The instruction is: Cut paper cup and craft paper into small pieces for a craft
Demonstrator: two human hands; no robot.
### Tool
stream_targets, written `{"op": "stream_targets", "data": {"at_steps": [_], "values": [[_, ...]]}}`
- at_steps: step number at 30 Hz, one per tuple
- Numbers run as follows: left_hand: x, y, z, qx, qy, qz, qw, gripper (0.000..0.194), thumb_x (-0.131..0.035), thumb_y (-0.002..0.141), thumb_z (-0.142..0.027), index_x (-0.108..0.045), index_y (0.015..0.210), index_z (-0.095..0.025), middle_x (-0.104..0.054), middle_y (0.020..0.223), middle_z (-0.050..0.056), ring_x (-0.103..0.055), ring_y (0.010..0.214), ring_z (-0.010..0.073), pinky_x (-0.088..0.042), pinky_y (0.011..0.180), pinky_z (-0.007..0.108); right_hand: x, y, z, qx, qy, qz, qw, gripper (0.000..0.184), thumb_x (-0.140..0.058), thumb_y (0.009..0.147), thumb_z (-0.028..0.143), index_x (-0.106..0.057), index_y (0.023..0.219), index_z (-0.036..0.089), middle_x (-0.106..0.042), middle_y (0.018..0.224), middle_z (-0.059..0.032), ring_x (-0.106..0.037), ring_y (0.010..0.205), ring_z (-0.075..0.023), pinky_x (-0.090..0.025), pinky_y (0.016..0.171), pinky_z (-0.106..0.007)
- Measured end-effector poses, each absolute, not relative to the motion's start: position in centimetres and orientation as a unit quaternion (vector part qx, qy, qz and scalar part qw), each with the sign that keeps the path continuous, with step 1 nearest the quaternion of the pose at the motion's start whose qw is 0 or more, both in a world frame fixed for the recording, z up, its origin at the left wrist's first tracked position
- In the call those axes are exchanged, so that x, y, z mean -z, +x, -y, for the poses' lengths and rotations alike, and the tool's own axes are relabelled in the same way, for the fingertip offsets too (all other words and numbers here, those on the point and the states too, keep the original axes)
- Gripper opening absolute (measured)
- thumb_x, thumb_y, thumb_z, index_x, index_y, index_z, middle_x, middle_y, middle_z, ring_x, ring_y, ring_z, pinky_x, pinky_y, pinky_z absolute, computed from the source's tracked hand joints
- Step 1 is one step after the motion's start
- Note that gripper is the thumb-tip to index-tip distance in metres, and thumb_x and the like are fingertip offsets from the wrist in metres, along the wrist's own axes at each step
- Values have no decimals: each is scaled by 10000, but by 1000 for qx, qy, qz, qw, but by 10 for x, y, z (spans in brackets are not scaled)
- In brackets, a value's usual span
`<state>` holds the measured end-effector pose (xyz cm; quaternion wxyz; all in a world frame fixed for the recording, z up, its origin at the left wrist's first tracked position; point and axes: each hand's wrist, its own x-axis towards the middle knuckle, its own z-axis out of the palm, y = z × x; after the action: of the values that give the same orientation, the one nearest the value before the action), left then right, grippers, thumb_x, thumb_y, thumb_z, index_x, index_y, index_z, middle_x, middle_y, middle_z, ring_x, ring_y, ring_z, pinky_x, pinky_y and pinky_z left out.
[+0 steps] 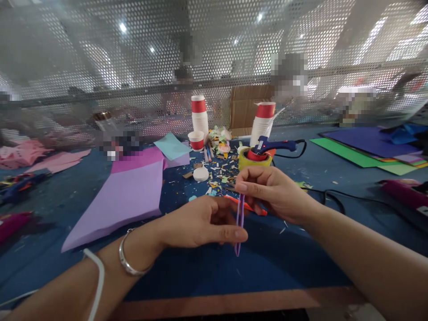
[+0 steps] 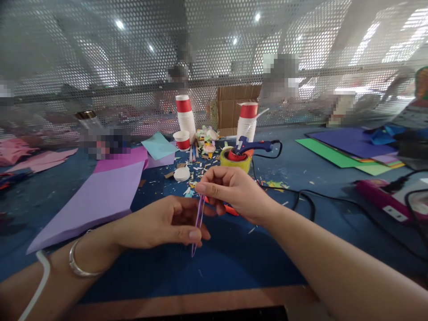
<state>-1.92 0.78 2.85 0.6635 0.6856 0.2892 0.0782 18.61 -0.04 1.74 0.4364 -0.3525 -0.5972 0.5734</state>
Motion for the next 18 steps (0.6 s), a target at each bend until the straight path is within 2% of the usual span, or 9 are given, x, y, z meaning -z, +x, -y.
{"op": "stream_targets", "data": {"at_steps": [4,7,9,12,15,18], "values": [[-28,-14,-3,-167,744,-331,556,358,-687,839,-475,-683,995,-153,-724,907,68,-665,789,174,-490,680,263,-15,180,2,-525,-391,626,424,372,-767,773,492,-577,734,174,-552,556,61,-461,401,-43,-351,372,-162],[-27,-13,-2,-183,767,-356,501,227,-615,895,-364,-702,950,-161,-729,867,48,-666,754,164,-491,666,259,-15,178,3,-505,-403,642,413,369,-743,791,507,-580,753,178,-550,549,64,-472,393,-49,-341,379,-170],[-26,-13,-4,-193,758,-364,506,184,-557,919,-286,-686,942,-156,-729,875,53,-681,753,166,-515,685,273,-15,181,1,-480,-416,653,414,367,-685,832,533,-586,780,183,-556,554,57,-486,404,-64,-352,392,-186],[-26,-16,-9,-234,710,-367,553,173,-552,925,-271,-623,1019,-144,-717,891,72,-703,746,181,-548,697,305,-14,191,-7,-381,-469,688,403,337,-626,876,518,-607,802,190,-556,558,44,-503,442,-92,-368,431,-220],[-26,-19,-15,-288,649,-393,585,242,-543,942,-284,-544,1148,-157,-702,857,54,-705,697,172,-540,658,293,-11,204,-19,-217,-539,748,319,234,-662,853,398,-634,746,192,-609,611,11,-517,527,-121,-372,504,-254],[-25,-23,-20,-335,601,-411,598,191,-509,961,-280,-537,1111,-165,-649,756,1,-676,636,138,-498,633,258,-5,212,-27,-145,-580,774,207,168,-635,857,336,-655,758,201,-649,659,-10,-546,585,-151,-369,542,-277]]}}
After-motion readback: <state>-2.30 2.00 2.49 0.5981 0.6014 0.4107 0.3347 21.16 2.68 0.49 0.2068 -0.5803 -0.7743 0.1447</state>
